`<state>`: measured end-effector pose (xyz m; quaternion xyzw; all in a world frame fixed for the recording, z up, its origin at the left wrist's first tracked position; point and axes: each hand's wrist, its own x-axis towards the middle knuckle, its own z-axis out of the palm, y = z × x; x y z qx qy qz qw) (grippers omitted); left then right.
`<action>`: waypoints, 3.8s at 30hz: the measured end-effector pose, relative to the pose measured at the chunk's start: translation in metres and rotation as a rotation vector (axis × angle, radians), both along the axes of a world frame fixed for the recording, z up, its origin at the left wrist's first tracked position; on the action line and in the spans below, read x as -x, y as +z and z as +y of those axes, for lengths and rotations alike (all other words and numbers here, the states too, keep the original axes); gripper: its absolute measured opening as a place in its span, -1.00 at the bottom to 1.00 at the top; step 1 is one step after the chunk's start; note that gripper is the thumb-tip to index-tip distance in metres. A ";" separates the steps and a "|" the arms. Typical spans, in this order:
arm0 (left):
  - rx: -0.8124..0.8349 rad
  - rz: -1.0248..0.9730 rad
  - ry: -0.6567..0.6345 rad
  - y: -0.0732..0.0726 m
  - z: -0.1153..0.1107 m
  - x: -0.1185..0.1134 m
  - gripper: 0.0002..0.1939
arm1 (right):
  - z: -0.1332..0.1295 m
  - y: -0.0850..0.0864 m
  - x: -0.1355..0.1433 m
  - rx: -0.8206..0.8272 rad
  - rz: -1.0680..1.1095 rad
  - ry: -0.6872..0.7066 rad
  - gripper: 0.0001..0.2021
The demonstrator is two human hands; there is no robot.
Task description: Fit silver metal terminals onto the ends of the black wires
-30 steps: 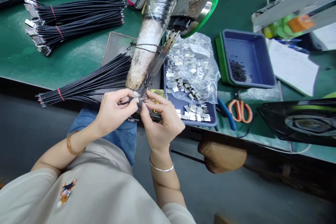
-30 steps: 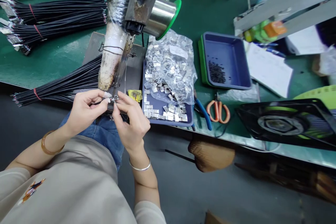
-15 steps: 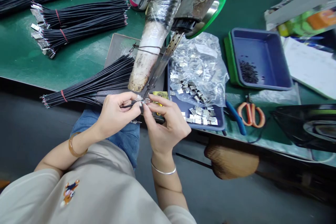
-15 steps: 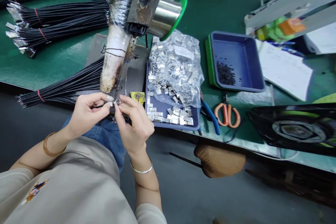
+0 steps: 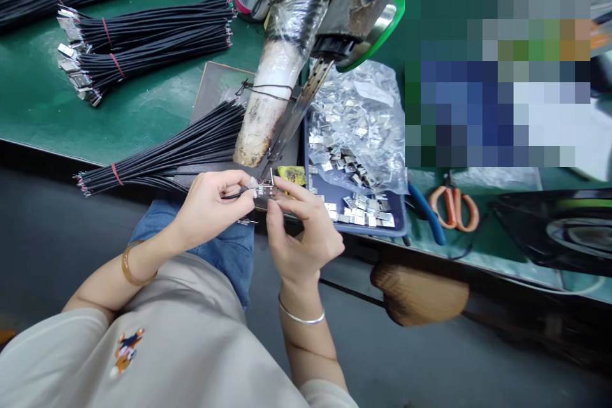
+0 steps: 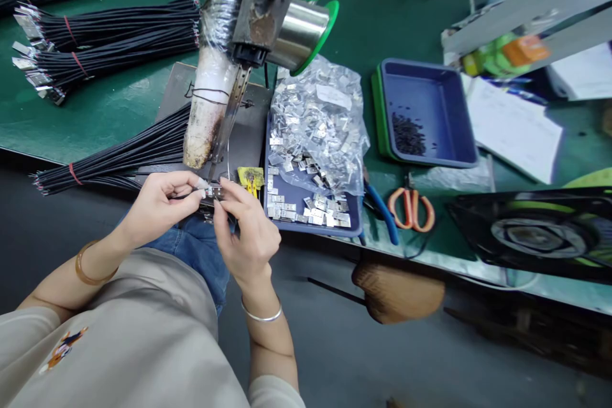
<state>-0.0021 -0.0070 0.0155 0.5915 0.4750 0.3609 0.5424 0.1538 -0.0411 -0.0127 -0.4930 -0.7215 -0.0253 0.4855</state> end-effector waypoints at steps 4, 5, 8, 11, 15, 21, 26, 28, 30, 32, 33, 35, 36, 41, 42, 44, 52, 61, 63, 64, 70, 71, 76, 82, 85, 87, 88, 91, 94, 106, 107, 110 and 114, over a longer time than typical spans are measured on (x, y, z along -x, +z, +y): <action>0.055 -0.092 -0.170 0.005 0.003 0.009 -0.82 | 0.001 -0.004 -0.003 -0.052 -0.092 0.082 -0.88; 0.052 -0.090 -0.205 0.006 0.003 0.011 -0.83 | 0.001 -0.004 -0.003 -0.060 -0.066 0.099 -0.88; -0.070 0.000 -0.216 0.009 0.001 0.018 -0.87 | 0.000 -0.004 0.000 0.010 0.181 0.105 -0.92; -0.226 0.039 -0.241 0.010 -0.003 0.021 -0.85 | -0.002 0.001 0.004 0.307 0.450 0.145 -0.90; -0.152 -0.034 -0.227 0.007 -0.006 0.021 -0.80 | -0.006 0.004 0.003 0.394 0.439 0.083 -0.90; 0.006 -0.147 -0.204 -0.001 -0.004 0.020 -0.80 | -0.012 0.002 0.003 0.000 -0.054 -0.010 -0.91; 0.020 -0.150 -0.222 -0.003 -0.003 0.019 -0.79 | -0.011 0.005 0.008 0.215 0.096 0.056 -0.94; 0.034 -0.162 -0.213 -0.004 -0.003 0.018 -0.81 | -0.012 0.006 0.006 0.328 0.216 0.087 -0.91; 0.060 -0.173 -0.200 -0.004 -0.004 0.016 -0.83 | -0.012 0.006 0.002 0.309 0.275 0.035 -0.88; 0.075 -0.184 -0.180 -0.006 -0.004 0.014 -0.84 | -0.012 0.007 -0.002 0.156 0.323 -0.074 -0.89; 0.074 -0.188 -0.165 -0.007 -0.005 0.012 -0.83 | -0.012 0.007 -0.003 0.060 0.364 -0.106 -0.91; 0.072 -0.191 -0.137 -0.008 -0.004 0.010 -0.81 | -0.012 0.006 -0.004 -0.076 0.453 -0.097 -0.90; 0.071 -0.189 -0.126 -0.008 -0.004 0.009 -0.81 | -0.012 0.005 -0.003 -0.100 0.482 -0.076 -0.89; 0.081 -0.189 -0.102 -0.007 -0.002 0.007 -0.81 | -0.013 -0.005 0.002 -0.016 0.349 -0.087 -0.87; 0.088 -0.191 -0.098 -0.007 -0.001 0.006 -0.80 | -0.012 -0.007 0.002 0.002 0.297 -0.079 -0.88; 0.097 -0.196 -0.083 -0.008 -0.001 0.005 -0.79 | -0.010 -0.009 0.003 0.032 0.206 -0.048 -0.88; 0.086 -0.211 0.068 -0.013 0.001 -0.004 -0.79 | -0.002 -0.005 0.010 0.061 0.176 -0.042 -0.89; 0.066 -0.184 0.138 -0.008 0.000 -0.007 -0.80 | 0.004 -0.004 0.010 0.076 0.209 -0.042 -0.89; 0.059 -0.180 0.141 -0.005 0.000 -0.007 -0.81 | 0.005 -0.002 0.011 0.063 0.212 -0.033 -0.87; 0.060 -0.180 0.140 -0.004 0.000 -0.008 -0.81 | 0.005 -0.001 0.011 0.061 0.213 -0.028 -0.87; 0.075 -0.180 0.128 -0.003 0.000 -0.007 -0.84 | 0.001 0.004 0.010 0.110 0.249 0.012 -0.85; 0.078 -0.172 0.126 -0.004 -0.001 -0.007 -0.85 | 0.000 0.005 0.010 0.125 0.241 0.018 -0.85; 0.057 -0.116 0.093 -0.004 -0.002 -0.006 -0.86 | -0.005 0.005 0.006 0.171 0.190 0.009 -0.87; -0.041 0.057 -0.108 -0.002 -0.008 0.003 -0.87 | -0.013 0.008 -0.013 0.052 0.275 -0.105 -0.98; -0.126 0.154 -0.263 -0.007 -0.013 0.012 -0.88 | -0.014 0.019 -0.030 -0.483 0.272 -0.279 -0.94; -0.160 0.143 -0.279 -0.011 -0.015 0.017 -0.88 | -0.015 0.027 -0.039 -0.611 0.248 -0.292 -0.84; -0.169 0.112 -0.257 -0.012 -0.015 0.019 -0.87 | -0.016 0.030 -0.044 -0.573 0.265 -0.311 -0.82; -0.223 0.017 -0.132 -0.016 -0.011 0.023 -0.86 | -0.018 0.032 -0.060 -0.010 0.228 -0.385 -0.90; -0.439 0.138 0.045 -0.018 0.003 0.026 -0.86 | -0.014 0.022 -0.085 0.366 -0.008 -0.502 -0.81; -0.856 0.812 0.006 -0.036 0.032 0.025 -0.75 | 0.029 0.004 -0.120 0.779 -0.183 -0.368 -0.82; -0.874 0.778 0.009 -0.036 0.029 0.025 -0.75 | 0.030 0.003 -0.120 0.771 -0.186 -0.363 -0.83; -0.944 0.642 0.017 -0.033 0.018 0.026 -0.76 | 0.027 0.001 -0.116 0.695 -0.234 -0.382 -0.84; -1.045 0.496 -0.082 -0.028 0.002 0.021 -0.77 | 0.017 0.011 -0.090 0.417 -0.196 -0.393 -0.87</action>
